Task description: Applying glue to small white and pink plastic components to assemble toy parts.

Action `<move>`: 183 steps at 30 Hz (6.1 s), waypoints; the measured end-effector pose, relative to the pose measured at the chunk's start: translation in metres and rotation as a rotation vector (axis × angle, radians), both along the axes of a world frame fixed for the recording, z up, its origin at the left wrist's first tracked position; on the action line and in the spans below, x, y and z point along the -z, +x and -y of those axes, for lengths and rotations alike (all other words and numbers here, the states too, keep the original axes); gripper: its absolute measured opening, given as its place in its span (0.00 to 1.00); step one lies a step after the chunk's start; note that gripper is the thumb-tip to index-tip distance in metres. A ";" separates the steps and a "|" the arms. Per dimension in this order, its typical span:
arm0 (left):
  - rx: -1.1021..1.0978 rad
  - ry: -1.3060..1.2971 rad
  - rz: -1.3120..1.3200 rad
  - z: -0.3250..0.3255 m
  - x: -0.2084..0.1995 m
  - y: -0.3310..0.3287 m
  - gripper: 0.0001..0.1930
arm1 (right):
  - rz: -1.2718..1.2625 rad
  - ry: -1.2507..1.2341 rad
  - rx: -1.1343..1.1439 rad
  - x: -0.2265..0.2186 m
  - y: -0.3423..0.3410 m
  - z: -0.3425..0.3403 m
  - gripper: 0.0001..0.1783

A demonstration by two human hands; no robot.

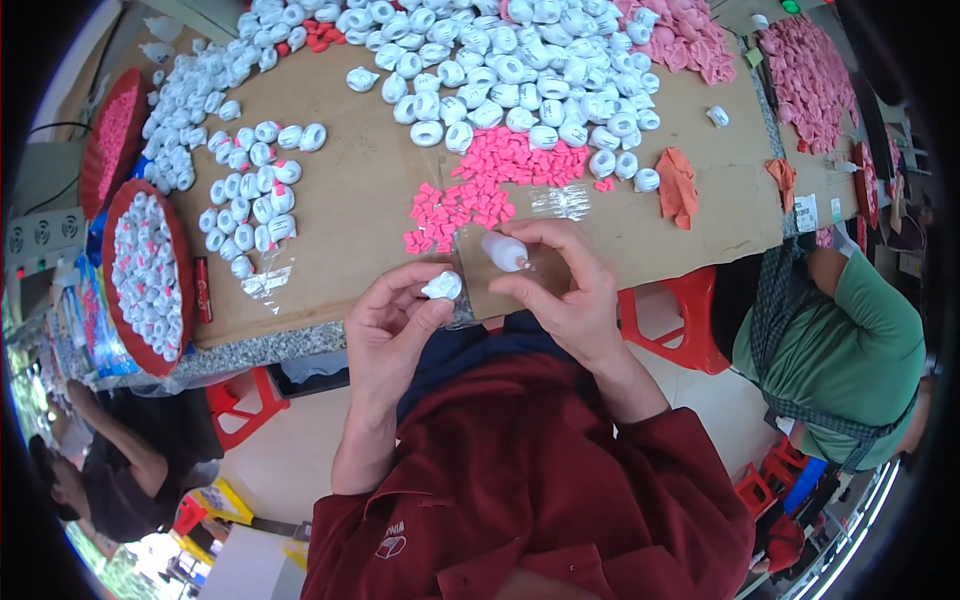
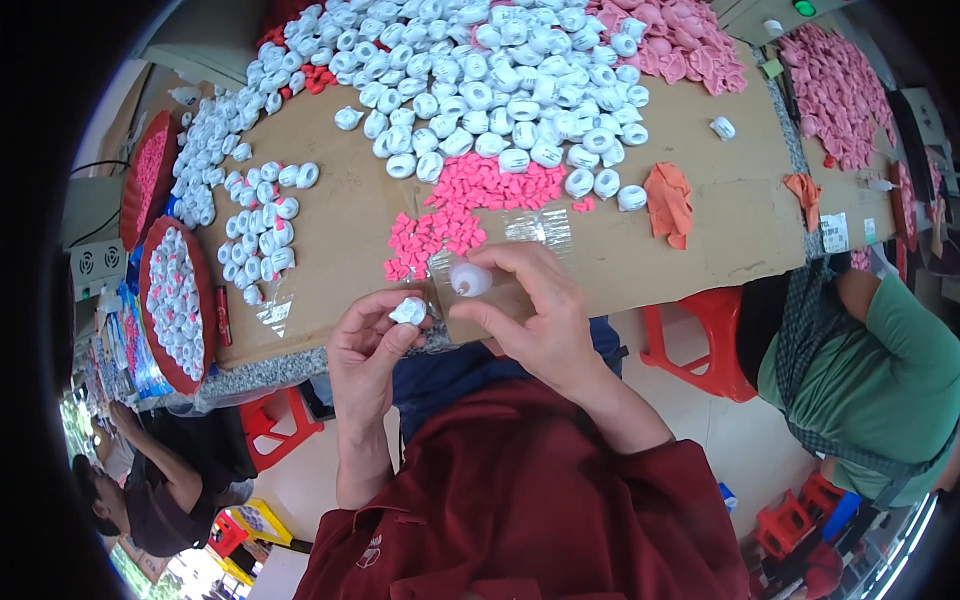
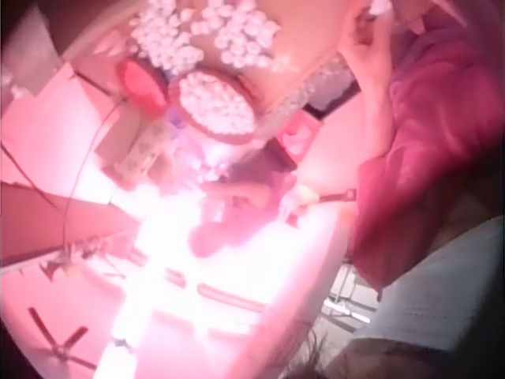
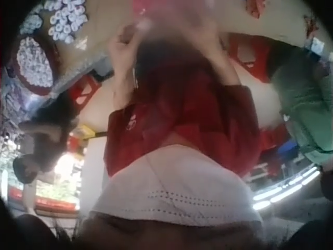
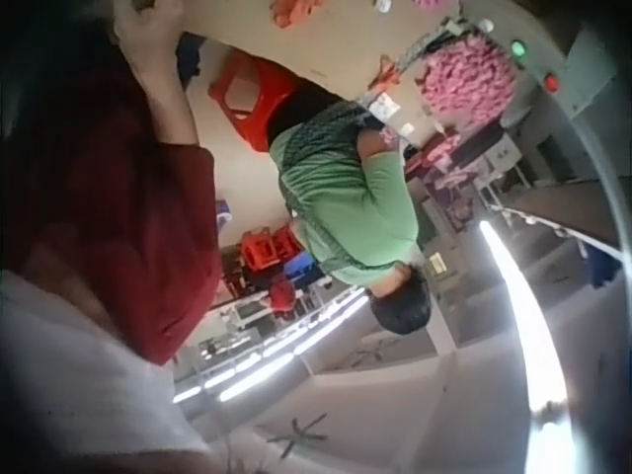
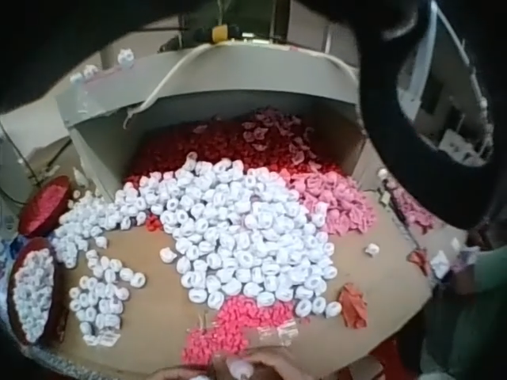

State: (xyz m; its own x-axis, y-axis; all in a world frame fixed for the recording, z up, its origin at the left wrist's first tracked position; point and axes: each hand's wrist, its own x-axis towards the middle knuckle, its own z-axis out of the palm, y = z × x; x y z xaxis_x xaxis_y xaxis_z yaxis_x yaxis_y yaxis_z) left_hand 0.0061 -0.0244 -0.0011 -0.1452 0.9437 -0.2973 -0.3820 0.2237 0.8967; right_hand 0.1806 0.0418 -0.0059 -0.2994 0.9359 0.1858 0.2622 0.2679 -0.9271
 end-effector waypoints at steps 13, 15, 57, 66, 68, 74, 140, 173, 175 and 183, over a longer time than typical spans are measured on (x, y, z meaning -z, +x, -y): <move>0.090 -0.048 0.046 0.004 -0.002 0.013 0.14 | 0.435 0.173 0.286 -0.006 0.038 -0.026 0.06; 0.103 -0.053 0.060 0.005 -0.002 0.015 0.14 | 0.395 0.122 0.268 -0.007 0.042 -0.021 0.07; 0.025 0.229 -0.786 -0.005 -0.006 0.007 0.11 | 0.004 -0.060 0.012 -0.008 0.007 0.020 0.06; -0.151 0.475 -1.447 -0.079 -0.010 -0.034 0.11 | 0.095 -0.065 0.126 -0.014 -0.008 0.009 0.16; -0.077 0.563 -1.398 -0.100 -0.007 -0.027 0.13 | 0.131 -0.010 0.094 -0.012 -0.008 0.008 0.17; 0.043 0.577 -1.459 -0.116 0.001 -0.020 0.13 | 0.054 0.124 0.004 -0.004 0.001 0.010 0.19; 0.033 0.007 0.323 0.000 0.005 0.008 0.14 | 0.417 0.310 0.214 -0.006 0.035 -0.032 0.06; 0.173 0.185 -0.098 0.002 0.004 0.020 0.10 | -0.013 -0.133 -0.064 -0.016 0.010 0.022 0.06; 0.181 0.175 -0.129 0.001 0.001 0.013 0.09 | -0.023 -0.118 -0.064 -0.014 0.007 0.024 0.06; -0.217 0.205 -1.305 -0.049 -0.005 -0.034 0.10 | 0.123 -0.094 0.242 -0.004 0.015 0.017 0.16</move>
State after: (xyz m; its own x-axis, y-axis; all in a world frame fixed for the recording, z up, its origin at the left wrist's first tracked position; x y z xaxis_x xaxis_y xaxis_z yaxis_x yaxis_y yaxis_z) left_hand -0.0281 0.0245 0.0038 -0.3641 0.8762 0.3158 0.7635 0.0866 0.6400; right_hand 0.1956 0.0251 -0.0016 -0.0798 0.9943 0.0712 0.4200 0.0983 -0.9022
